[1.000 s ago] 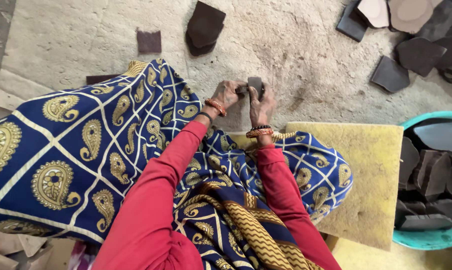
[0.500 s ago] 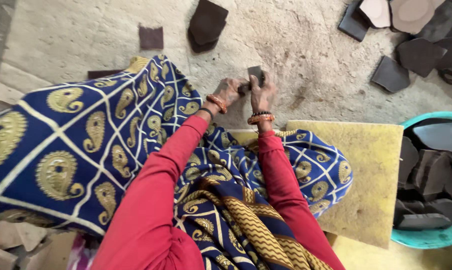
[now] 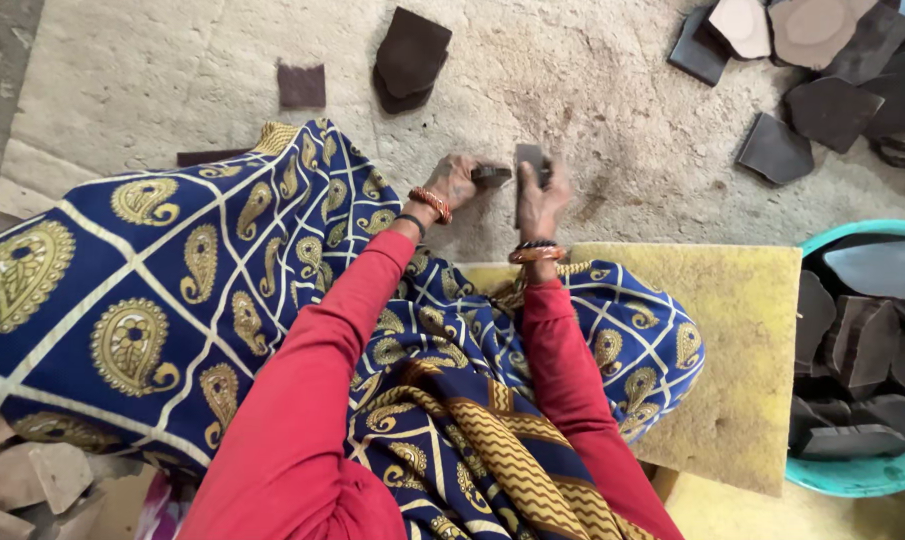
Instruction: The person sits on the floor and smooths small dark cut pieces one at a time, rubbing each piece with a small handheld block against the ground, then sets the finished piece aside and reaches for the next piece from a nearby pile and basin.
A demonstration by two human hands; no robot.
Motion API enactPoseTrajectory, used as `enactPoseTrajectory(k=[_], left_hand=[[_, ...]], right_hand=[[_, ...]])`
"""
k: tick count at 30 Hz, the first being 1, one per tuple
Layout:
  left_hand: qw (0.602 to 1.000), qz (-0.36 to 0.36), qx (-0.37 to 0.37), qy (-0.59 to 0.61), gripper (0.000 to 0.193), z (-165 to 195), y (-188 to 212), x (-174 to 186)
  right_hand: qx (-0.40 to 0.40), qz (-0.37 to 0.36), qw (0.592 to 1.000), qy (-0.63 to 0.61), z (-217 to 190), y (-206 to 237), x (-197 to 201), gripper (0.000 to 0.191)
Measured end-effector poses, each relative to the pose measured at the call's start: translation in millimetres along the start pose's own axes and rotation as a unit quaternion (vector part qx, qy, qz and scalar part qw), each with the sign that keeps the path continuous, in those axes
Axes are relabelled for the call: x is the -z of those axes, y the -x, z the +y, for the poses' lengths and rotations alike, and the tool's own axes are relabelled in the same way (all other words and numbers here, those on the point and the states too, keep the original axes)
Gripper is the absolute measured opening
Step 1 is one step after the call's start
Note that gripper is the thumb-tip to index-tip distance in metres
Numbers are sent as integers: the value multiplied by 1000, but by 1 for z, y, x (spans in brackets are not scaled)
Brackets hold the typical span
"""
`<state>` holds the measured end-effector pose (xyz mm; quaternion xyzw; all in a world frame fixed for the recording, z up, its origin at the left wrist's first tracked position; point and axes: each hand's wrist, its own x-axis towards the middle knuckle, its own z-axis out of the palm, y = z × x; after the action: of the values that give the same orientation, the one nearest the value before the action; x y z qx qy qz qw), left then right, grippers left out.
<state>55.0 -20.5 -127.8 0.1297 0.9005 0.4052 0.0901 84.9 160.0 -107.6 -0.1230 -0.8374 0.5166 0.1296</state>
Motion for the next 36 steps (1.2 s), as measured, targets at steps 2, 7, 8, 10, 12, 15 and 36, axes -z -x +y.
enactPoseTrajectory(k=[2,7,8,10,12,15,36], left_hand=[[988,48,-108,97,39,0,1,1],[997,25,-36,63,16,5,2,7],[996,23,-38,75,13,6,3,7],[995,3,-24,100,12,8,5,5],[996,7,-33,85,11,9,8,0],[995,39,-83,22,19,6,7,-3],[997,24,-35,57,24,6,2,4]], right_hand=[[24,-9,1000,4,0,8,-14,30],[37,-36,998,-25,-3,22,-24,29],[39,-36,999,-5,-4,19,-24,31],[43,-34,998,33,-7,13,-24,34],[-25,-64,996,52,-11,2,-28,39],[-30,-71,987,143,-15,-6,-33,43],[-23,-64,997,-39,-3,15,-25,37]])
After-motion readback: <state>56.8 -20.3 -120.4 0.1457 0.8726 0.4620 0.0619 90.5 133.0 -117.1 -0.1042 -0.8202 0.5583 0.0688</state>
